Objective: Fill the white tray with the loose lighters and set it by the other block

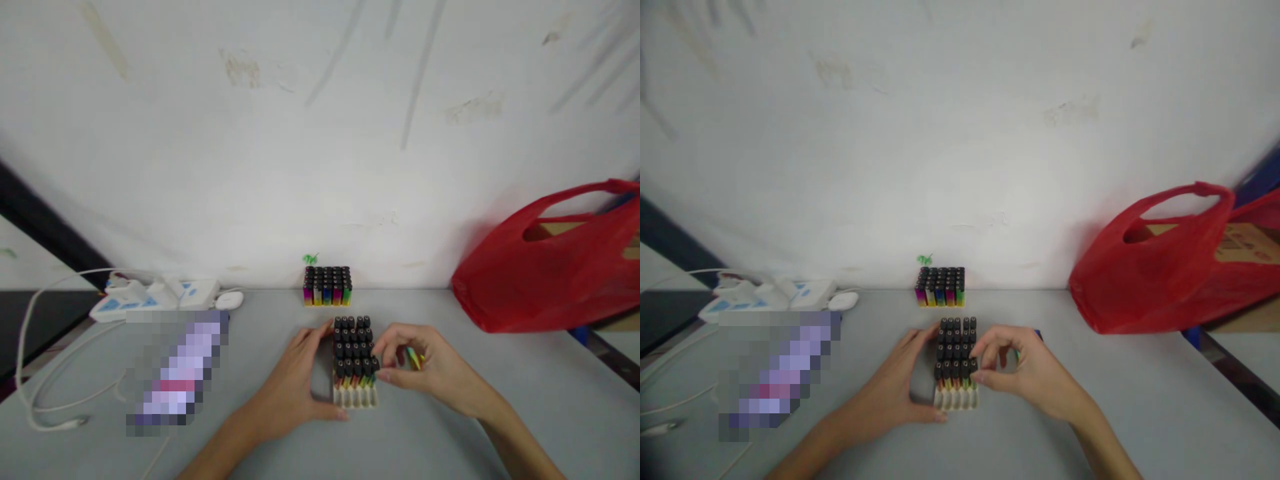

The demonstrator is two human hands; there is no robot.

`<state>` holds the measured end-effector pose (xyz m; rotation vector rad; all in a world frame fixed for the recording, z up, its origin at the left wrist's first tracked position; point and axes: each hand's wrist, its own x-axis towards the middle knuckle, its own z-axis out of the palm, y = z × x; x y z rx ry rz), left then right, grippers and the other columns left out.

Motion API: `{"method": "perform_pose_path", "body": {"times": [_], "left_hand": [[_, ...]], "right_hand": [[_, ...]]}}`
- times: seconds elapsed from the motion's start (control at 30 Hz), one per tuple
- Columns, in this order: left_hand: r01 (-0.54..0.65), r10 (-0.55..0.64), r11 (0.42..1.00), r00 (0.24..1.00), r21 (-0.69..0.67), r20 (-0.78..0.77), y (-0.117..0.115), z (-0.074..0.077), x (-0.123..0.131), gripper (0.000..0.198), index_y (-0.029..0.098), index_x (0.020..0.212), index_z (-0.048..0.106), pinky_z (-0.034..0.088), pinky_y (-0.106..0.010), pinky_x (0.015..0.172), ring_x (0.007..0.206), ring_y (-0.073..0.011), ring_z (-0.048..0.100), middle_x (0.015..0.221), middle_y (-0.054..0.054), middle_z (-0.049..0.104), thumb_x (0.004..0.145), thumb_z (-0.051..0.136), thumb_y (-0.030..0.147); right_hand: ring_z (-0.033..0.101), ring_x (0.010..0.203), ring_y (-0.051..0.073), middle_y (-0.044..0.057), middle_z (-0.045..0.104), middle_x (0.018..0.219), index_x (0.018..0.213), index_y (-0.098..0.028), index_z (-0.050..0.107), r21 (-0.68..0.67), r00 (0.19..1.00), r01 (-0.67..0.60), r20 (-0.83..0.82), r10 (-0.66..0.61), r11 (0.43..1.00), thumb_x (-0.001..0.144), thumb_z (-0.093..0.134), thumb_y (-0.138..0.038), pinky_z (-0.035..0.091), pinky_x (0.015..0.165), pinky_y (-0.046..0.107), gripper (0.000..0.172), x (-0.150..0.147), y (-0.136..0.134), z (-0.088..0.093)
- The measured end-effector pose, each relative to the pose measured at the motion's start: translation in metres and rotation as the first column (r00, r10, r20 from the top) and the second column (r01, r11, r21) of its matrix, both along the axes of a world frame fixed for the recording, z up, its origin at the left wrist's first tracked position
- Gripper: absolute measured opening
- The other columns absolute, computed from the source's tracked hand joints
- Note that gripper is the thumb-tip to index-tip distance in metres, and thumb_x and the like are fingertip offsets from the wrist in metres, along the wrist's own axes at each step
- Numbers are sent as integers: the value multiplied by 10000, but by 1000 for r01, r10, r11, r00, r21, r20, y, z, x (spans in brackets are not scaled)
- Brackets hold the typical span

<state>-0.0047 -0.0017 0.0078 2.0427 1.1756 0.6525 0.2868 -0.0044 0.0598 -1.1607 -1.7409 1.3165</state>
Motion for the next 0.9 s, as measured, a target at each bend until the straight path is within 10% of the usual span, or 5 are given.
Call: {"method": "perform_pose_path", "body": {"times": [0.23, 0.37, 0.57, 0.73, 0.9], "left_hand": [[9, -9, 1000, 1000, 2, 14, -1, 2, 0, 1338, 287, 1717, 354, 345, -631, 1318, 1532, -459, 458, 1645, -189, 501, 618, 1091, 493], [-9, 9, 1000, 1000, -17, 10, -1, 4, 1, 1343, 279, 1716, 364, 342, -619, 1323, 1535, -449, 458, 1650, -185, 499, 606, 1101, 448], [-16, 16, 1000, 1000, -17, 11, -2, 4, 0, 1357, 287, 1722, 367, 348, -635, 1314, 1520, -457, 469, 1637, -185, 513, 597, 1100, 479], [-15, 15, 1000, 1000, -15, 14, -2, 2, 0, 1348, 293, 1723, 372, 341, -632, 1319, 1526, -455, 468, 1646, -180, 513, 603, 1093, 500], [-15, 15, 1000, 1000, -22, 9, -2, 7, 1, 1357, 285, 1721, 376, 342, -627, 1320, 1531, -458, 464, 1654, -181, 507, 591, 1102, 478]], "right_hand": [[607, 733, 187, 13, 713, 771, 911, -217, 792, 72, 999, 47, 21, -48, 996, 972, 810, -481, 450, 710, 304, 272, -4, 1, 2], [585, 684, 205, 23, 692, 732, 919, -213, 745, 155, 958, 266, 63, -278, 951, 1039, 658, -549, 424, 659, 323, 368, 5, 11, -7], [715, 850, 310, 93, 756, 928, 1035, -228, 715, 388, 557, 494, 546, -626, 778, 1011, 558, -520, 444, 734, 386, 333, 28, 22, -18], [772, 1023, 436, 243, 713, 1234, 1212, -182, 646, 310, 224, 472, 863, -453, 825, 1053, 457, -623, 502, 799, 472, 505, 25, 16, -12], [764, 1122, 452, 231, 758, 1165, 1136, -191, 619, 194, 273, 443, 901, -338, 875, 1080, 429, -580, 502, 840, 480, 436, 23, 14, -11]]}}
